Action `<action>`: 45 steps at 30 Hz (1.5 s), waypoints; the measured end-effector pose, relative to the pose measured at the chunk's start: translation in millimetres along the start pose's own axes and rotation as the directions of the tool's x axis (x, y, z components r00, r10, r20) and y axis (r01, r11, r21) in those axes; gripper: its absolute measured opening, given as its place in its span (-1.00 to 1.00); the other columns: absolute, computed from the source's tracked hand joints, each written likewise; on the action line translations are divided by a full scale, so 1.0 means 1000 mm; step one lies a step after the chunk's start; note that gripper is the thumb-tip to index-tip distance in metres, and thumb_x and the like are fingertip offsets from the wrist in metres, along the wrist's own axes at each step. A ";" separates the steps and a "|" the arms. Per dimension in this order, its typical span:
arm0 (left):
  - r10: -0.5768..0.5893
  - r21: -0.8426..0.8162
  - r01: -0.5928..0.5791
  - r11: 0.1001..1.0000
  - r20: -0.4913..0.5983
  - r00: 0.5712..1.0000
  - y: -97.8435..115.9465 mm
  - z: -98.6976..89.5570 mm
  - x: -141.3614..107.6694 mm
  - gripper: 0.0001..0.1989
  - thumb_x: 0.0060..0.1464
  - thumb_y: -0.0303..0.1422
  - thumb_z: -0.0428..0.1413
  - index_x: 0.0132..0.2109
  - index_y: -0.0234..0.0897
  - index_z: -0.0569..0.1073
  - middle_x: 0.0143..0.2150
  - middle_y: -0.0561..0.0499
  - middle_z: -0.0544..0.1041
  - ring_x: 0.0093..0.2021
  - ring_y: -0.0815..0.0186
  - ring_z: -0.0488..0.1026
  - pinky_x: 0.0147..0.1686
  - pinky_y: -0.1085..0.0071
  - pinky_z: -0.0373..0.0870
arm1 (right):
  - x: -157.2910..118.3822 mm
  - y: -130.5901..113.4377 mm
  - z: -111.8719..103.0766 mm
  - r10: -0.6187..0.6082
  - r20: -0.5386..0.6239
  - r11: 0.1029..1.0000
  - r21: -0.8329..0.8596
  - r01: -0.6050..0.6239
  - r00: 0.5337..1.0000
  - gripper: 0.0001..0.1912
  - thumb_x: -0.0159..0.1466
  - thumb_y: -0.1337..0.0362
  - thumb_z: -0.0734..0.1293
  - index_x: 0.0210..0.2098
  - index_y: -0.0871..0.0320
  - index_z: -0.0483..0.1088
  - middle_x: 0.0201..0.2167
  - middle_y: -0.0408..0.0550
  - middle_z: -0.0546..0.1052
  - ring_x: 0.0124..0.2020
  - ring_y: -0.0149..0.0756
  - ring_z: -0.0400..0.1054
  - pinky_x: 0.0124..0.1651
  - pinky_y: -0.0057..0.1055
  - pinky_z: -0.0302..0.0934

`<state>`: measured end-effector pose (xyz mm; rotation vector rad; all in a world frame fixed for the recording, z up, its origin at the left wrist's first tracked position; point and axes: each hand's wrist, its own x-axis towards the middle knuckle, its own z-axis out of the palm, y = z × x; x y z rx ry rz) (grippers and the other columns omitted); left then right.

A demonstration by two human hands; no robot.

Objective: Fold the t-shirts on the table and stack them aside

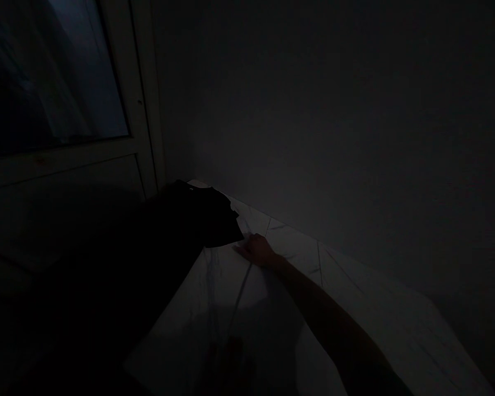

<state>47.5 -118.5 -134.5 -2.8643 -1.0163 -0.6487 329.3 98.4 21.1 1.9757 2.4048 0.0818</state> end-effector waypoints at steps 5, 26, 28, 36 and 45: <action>0.210 0.046 -0.205 0.978 -0.270 0.940 -0.028 -0.027 0.040 -0.57 0.23 -0.19 0.14 0.23 0.06 0.45 0.42 0.08 0.29 0.53 0.03 -0.32 0.42 -0.21 -0.55 | -0.018 0.004 -0.023 0.337 -0.115 0.941 0.083 -0.329 0.935 -0.49 0.51 0.11 0.07 -0.22 0.17 0.58 -0.26 0.10 0.64 -0.16 -0.20 0.48 -0.04 -0.36 0.20; 0.429 -0.073 -0.424 0.903 0.231 0.873 -0.036 -0.014 0.286 -0.45 0.40 -0.18 -0.20 0.44 -0.23 0.16 0.48 -0.24 0.11 0.46 -0.06 0.07 0.32 -0.21 0.02 | -0.290 0.020 0.000 0.739 0.101 0.645 0.177 -0.743 0.666 -0.21 0.47 -0.10 -0.04 0.47 0.34 -0.11 0.49 0.22 -0.09 0.50 0.01 -0.25 0.44 0.08 -0.24; 0.415 -0.065 -0.411 0.909 0.218 0.883 -0.040 -0.013 0.286 -0.45 0.40 -0.19 -0.23 0.43 -0.23 0.17 0.47 -0.24 0.14 0.45 -0.05 0.09 0.32 -0.21 0.02 | -0.296 0.025 0.005 0.754 0.107 0.628 0.171 -0.759 0.648 -0.19 0.46 -0.12 -0.06 0.48 0.33 -0.12 0.49 0.20 -0.09 0.51 0.01 -0.26 0.44 0.08 -0.24; 0.318 -0.037 -0.321 0.946 0.284 0.905 -0.038 -0.023 0.298 -0.44 0.41 -0.22 -0.27 0.42 -0.32 0.15 0.47 -0.27 0.14 0.45 0.00 0.08 0.32 -0.18 0.00 | -0.304 0.035 0.012 0.798 0.089 0.579 0.165 -0.799 0.597 -0.19 0.46 -0.12 -0.05 0.48 0.34 -0.11 0.49 0.19 -0.06 0.50 0.01 -0.23 0.46 -0.02 -0.28; 0.566 -0.120 -0.553 0.824 0.177 0.805 0.011 -0.074 0.173 -0.43 0.40 -0.18 -0.20 0.45 -0.28 0.10 0.50 -0.17 0.08 0.48 0.05 -0.01 0.42 -0.10 -0.25 | -0.285 -0.090 0.002 0.683 0.008 0.710 0.228 -0.666 0.731 -0.27 0.47 0.00 0.04 0.47 0.30 -0.07 0.49 0.21 -0.11 0.50 0.09 -0.26 0.44 0.13 -0.23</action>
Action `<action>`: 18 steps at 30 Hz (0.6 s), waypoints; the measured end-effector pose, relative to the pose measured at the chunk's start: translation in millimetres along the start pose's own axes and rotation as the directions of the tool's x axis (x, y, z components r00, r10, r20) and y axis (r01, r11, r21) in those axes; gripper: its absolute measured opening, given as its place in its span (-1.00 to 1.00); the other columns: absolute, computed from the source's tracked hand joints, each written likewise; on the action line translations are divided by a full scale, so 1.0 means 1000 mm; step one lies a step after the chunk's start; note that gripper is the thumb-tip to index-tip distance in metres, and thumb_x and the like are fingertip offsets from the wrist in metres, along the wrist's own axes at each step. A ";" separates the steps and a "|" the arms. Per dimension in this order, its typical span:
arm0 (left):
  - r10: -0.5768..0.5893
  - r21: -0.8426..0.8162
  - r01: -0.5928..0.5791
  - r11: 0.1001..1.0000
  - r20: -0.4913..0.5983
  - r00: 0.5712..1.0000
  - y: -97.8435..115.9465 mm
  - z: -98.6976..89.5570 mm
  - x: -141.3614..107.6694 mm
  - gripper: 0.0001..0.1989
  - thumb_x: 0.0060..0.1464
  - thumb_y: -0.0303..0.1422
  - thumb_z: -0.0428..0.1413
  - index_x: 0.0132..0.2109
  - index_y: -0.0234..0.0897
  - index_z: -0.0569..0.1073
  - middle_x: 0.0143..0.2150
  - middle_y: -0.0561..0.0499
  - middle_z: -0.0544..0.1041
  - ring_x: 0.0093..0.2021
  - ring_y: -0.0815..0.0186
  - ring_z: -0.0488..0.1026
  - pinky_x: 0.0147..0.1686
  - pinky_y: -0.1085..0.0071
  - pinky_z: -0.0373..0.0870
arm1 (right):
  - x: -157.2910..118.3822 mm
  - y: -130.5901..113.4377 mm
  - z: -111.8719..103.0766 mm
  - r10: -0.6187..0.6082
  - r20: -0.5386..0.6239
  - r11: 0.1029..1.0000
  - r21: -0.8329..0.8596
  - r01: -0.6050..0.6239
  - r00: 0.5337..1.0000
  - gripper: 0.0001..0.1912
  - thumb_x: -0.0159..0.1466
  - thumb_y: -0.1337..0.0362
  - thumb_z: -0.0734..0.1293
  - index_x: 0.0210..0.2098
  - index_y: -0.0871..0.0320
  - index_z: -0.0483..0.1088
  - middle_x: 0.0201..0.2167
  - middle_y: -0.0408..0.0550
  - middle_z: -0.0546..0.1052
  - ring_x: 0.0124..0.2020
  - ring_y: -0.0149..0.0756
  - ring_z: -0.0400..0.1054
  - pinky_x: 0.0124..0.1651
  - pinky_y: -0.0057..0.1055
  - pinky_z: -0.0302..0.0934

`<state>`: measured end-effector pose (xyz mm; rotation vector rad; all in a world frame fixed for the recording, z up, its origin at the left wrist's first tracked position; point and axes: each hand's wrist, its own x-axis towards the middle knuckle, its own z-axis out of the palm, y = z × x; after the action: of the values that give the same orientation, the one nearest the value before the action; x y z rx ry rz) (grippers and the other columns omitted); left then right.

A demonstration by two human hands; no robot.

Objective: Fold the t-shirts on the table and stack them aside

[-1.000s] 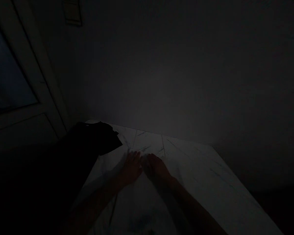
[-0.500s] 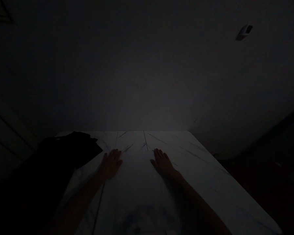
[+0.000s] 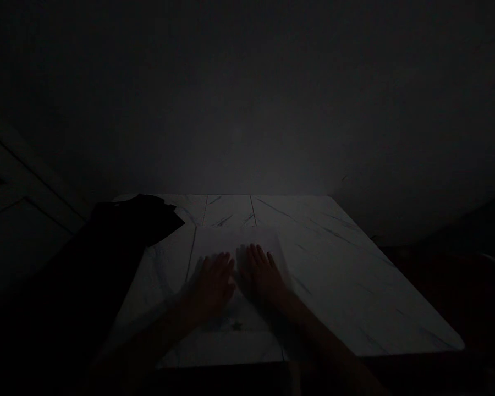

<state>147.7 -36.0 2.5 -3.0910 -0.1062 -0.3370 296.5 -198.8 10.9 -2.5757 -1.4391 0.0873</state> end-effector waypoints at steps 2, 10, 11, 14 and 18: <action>0.031 0.001 -0.031 1.000 -0.011 0.999 0.019 0.006 -0.026 -0.43 0.40 -0.20 -0.19 0.45 -0.28 0.13 0.48 -0.16 0.15 0.47 0.09 0.02 0.43 -0.04 -0.26 | -0.026 -0.030 0.014 -0.048 -0.008 0.998 0.041 0.049 0.999 -0.30 0.47 0.02 0.03 0.47 0.27 -0.04 0.48 0.20 -0.04 0.49 0.08 -0.20 0.44 0.14 -0.22; -0.152 0.093 0.158 0.983 -0.069 0.986 -0.011 0.013 -0.091 -0.43 0.38 -0.17 -0.15 0.45 -0.14 0.12 0.46 -0.09 0.19 0.43 0.09 0.15 0.40 -0.03 -0.09 | -0.085 -0.002 0.023 0.147 -0.029 0.989 0.022 -0.147 0.989 -0.29 0.44 -0.06 0.08 0.45 0.19 0.06 0.45 0.14 0.04 0.47 0.10 -0.10 0.43 0.19 -0.17; -0.168 0.114 0.177 0.978 -0.090 0.982 -0.017 0.015 -0.101 -0.43 0.37 -0.18 -0.15 0.45 -0.14 0.14 0.45 -0.09 0.20 0.42 0.09 0.17 0.39 -0.04 -0.06 | -0.094 0.009 0.024 0.180 -0.031 0.984 0.005 -0.180 0.983 -0.29 0.43 -0.07 0.08 0.44 0.17 0.07 0.45 0.12 0.05 0.47 0.08 -0.09 0.43 0.18 -0.15; -0.204 0.160 0.232 0.959 -0.173 0.964 -0.035 0.026 -0.130 -0.44 0.33 -0.22 -0.14 0.42 -0.15 0.22 0.42 -0.12 0.26 0.38 0.04 0.25 0.36 -0.12 -0.01 | -0.121 0.038 0.030 0.286 -0.062 0.957 -0.035 -0.288 0.956 -0.34 0.41 -0.02 0.09 0.41 0.11 0.17 0.44 0.07 0.12 0.45 0.07 -0.04 0.41 0.14 -0.07; -0.262 0.088 0.294 0.952 -0.263 0.928 -0.062 0.052 -0.157 -0.47 0.24 -0.28 -0.08 0.32 -0.03 0.38 0.30 -0.08 0.44 0.29 0.00 0.37 0.28 -0.18 0.18 | -0.139 0.060 0.031 0.430 -0.068 0.902 -0.018 -0.432 0.900 -0.42 0.32 0.12 0.18 0.30 0.06 0.35 0.31 0.15 0.36 0.31 0.13 0.26 0.21 0.04 0.26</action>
<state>2.0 17.5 -80.8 -2.8772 -0.5409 -0.6949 269.1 -343.6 -37.0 -2.8493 -0.8295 0.0433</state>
